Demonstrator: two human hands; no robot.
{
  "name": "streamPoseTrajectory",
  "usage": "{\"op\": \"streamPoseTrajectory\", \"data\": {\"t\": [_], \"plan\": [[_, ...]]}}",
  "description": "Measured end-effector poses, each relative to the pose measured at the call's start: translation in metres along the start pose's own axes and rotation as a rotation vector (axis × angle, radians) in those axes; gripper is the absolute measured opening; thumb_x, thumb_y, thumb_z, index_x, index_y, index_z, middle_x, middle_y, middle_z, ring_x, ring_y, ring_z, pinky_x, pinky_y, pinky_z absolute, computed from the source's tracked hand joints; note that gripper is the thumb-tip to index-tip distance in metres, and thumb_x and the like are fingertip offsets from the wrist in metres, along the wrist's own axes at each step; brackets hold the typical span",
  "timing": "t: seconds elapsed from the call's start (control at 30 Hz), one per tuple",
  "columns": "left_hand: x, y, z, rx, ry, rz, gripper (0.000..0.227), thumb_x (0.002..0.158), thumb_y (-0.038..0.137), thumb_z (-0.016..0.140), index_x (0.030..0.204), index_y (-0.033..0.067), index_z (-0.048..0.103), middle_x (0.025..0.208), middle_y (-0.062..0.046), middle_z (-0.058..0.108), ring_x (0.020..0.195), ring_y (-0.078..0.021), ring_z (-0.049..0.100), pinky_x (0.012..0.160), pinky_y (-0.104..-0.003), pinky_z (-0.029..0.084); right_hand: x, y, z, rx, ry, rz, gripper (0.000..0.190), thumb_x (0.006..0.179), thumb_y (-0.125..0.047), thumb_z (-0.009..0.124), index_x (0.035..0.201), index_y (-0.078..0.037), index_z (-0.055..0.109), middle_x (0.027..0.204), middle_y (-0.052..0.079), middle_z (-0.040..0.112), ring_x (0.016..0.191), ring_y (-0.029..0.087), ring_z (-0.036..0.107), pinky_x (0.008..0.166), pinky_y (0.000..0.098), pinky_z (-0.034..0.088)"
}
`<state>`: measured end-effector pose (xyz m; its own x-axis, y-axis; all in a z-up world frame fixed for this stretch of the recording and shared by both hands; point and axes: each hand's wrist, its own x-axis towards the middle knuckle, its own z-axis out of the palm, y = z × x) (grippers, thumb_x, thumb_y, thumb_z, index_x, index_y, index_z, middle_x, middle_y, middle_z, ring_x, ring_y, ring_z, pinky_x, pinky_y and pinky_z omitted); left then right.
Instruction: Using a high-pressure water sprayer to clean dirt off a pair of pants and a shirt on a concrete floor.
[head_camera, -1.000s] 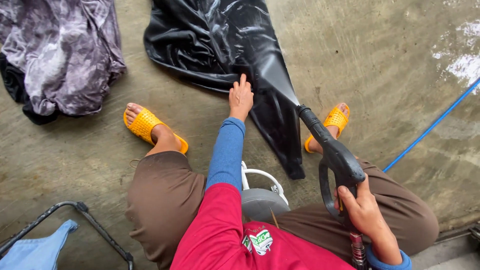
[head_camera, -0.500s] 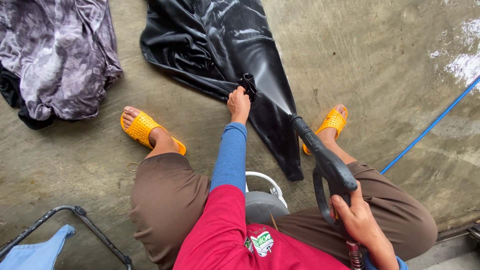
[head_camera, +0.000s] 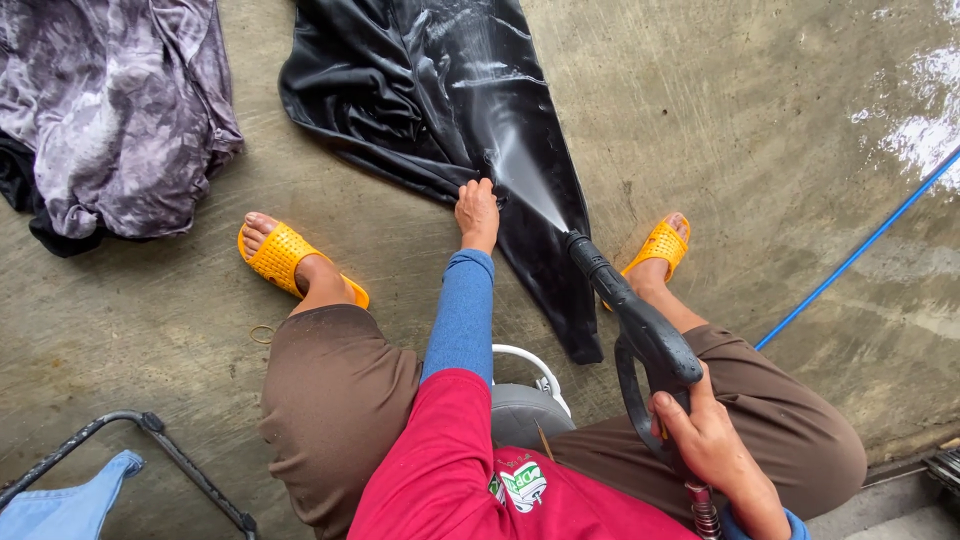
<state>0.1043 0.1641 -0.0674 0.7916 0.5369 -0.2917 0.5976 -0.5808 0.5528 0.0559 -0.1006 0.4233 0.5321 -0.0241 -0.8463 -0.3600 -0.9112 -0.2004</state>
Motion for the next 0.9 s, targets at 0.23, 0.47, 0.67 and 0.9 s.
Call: {"op": "streamPoseTrajectory", "data": {"t": [0.23, 0.47, 0.67, 0.9], "plan": [[-0.002, -0.003, 0.008, 0.03, 0.098, 0.059, 0.014, 0.084, 0.01, 0.077, 0.088, 0.0135, 0.065, 0.09, -0.01, 0.063, 0.089, -0.0355, 0.061, 0.065, -0.049, 0.055, 0.003, -0.001, 0.002, -0.01, -0.013, -0.023, 0.028, 0.097, -0.035, 0.055, 0.114, -0.014, 0.049, 0.069, 0.004, 0.076, 0.065, 0.019, 0.069, 0.078, 0.0332, 0.054], [-0.005, -0.007, 0.013, 0.049, 0.1, 0.072, 0.01, 0.084, 0.011, 0.076, 0.087, 0.0141, 0.068, 0.09, -0.009, 0.063, 0.089, -0.0349, 0.06, 0.062, -0.049, 0.055, 0.005, -0.009, 0.003, -0.001, 0.006, -0.026, 0.032, 0.097, -0.039, 0.055, 0.114, -0.013, 0.048, 0.068, 0.004, 0.076, 0.065, 0.02, 0.071, 0.08, 0.0334, 0.054], [-0.009, -0.008, 0.015, 0.055, 0.114, 0.106, 0.01, 0.086, 0.007, 0.073, 0.086, 0.0135, 0.067, 0.088, -0.01, 0.06, 0.087, -0.0334, 0.059, 0.062, -0.046, 0.055, 0.003, -0.018, 0.003, -0.013, -0.022, 0.049, 0.029, 0.097, -0.034, 0.056, 0.118, -0.015, 0.048, 0.066, 0.007, 0.075, 0.062, 0.02, 0.067, 0.073, 0.034, 0.054], [-0.011, -0.01, 0.016, 0.092, 0.141, 0.128, 0.014, 0.086, 0.001, 0.06, 0.086, 0.0136, 0.067, 0.088, -0.011, 0.06, 0.087, -0.0357, 0.06, 0.061, -0.047, 0.055, -0.001, -0.019, 0.004, -0.009, -0.011, 0.045, 0.031, 0.097, -0.037, 0.056, 0.117, -0.015, 0.049, 0.07, 0.006, 0.077, 0.067, 0.021, 0.071, 0.079, 0.0342, 0.054]]}}
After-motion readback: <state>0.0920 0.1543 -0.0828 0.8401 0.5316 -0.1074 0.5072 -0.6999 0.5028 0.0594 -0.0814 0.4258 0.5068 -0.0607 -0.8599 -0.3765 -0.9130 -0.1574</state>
